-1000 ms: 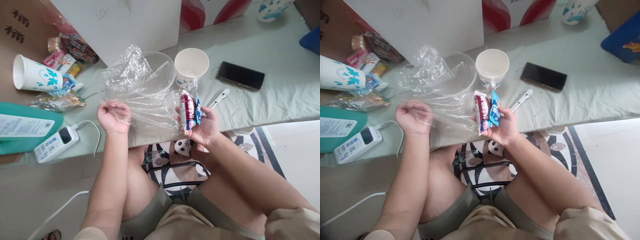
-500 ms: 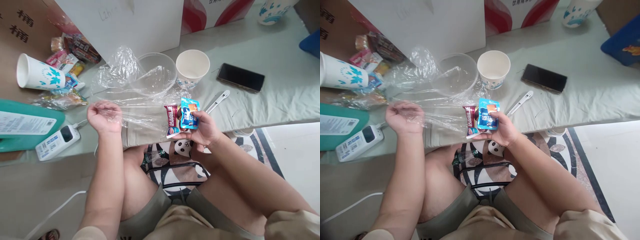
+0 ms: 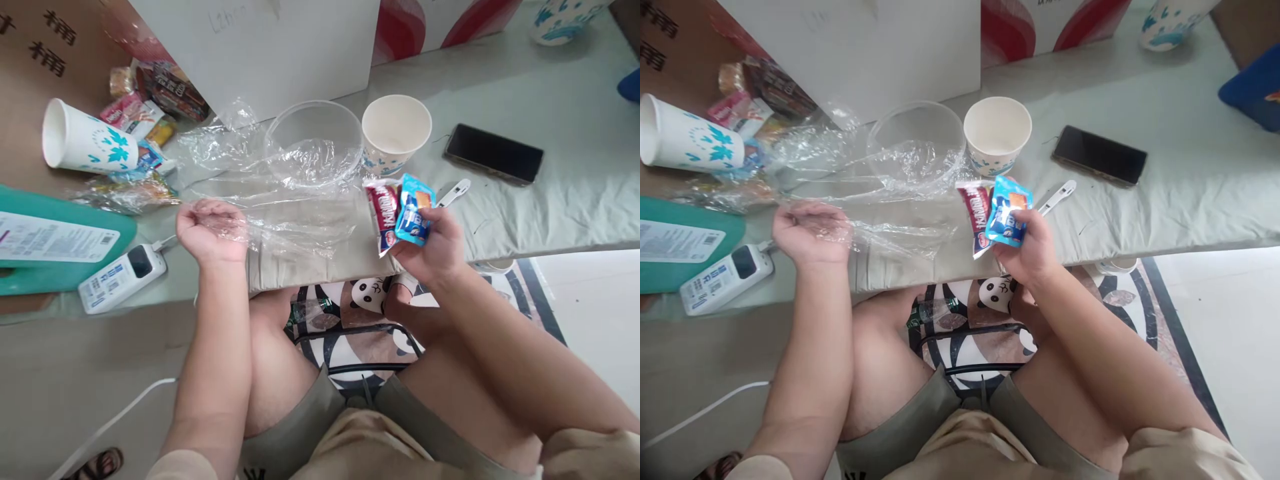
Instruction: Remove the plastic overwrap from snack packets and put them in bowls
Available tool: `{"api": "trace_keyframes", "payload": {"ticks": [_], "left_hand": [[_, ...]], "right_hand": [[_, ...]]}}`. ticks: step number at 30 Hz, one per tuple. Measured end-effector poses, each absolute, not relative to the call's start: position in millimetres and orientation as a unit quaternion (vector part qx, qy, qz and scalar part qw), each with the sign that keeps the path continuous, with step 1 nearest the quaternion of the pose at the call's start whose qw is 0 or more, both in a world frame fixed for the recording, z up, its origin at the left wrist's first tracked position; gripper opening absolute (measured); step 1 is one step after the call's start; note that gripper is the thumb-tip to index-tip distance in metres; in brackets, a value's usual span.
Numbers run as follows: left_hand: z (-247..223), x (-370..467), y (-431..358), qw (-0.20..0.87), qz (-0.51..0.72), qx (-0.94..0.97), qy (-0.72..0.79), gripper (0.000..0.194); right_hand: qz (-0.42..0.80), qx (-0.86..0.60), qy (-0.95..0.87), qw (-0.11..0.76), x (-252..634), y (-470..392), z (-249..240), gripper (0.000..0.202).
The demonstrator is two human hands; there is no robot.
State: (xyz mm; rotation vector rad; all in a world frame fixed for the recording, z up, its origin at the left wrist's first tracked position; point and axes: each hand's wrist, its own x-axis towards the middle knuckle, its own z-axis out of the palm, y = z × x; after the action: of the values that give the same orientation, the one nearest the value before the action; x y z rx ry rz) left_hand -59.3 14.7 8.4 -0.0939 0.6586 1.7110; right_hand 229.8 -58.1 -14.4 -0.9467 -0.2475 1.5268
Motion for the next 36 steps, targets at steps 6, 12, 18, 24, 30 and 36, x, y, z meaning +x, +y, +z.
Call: {"api": "trace_keyframes", "payload": {"ticks": [6, 12, 18, 24, 30, 36], "left_hand": [[15.3, -48.3, 13.8, 0.636, 0.662, -0.026, 0.397, 0.032], [14.2, -33.9, 8.9, 0.666, 0.499, 0.114, 0.543, 0.036], [-7.2, -41.1, -9.1, 0.749, 0.262, 0.406, 0.453, 0.029], [-4.3, -29.7, -18.3, 0.796, 0.06, 0.479, 0.365, 0.029], [-1.2, -30.9, -16.5, 0.797, 0.062, 0.482, 0.358, 0.03], [-1.2, -31.8, -19.6, 0.837, 0.144, 0.402, 0.341, 0.036]], "right_hand": [[0.573, -0.423, -0.1, 0.694, 244.1, -47.3, -7.5, 0.019], [0.484, -0.443, -0.235, 0.717, 252.7, -15.4, -8.1, 0.041], [0.47, -0.448, -0.273, 0.71, 233.9, 11.4, 13.1, 0.04], [0.447, -0.454, -0.336, 0.693, 207.0, 36.3, 7.2, 0.039], [0.444, -0.48, -0.456, 0.604, 203.7, 37.7, -9.2, 0.043], [0.451, -0.475, -0.473, 0.59, 214.3, 17.3, -5.3, 0.02]]}}
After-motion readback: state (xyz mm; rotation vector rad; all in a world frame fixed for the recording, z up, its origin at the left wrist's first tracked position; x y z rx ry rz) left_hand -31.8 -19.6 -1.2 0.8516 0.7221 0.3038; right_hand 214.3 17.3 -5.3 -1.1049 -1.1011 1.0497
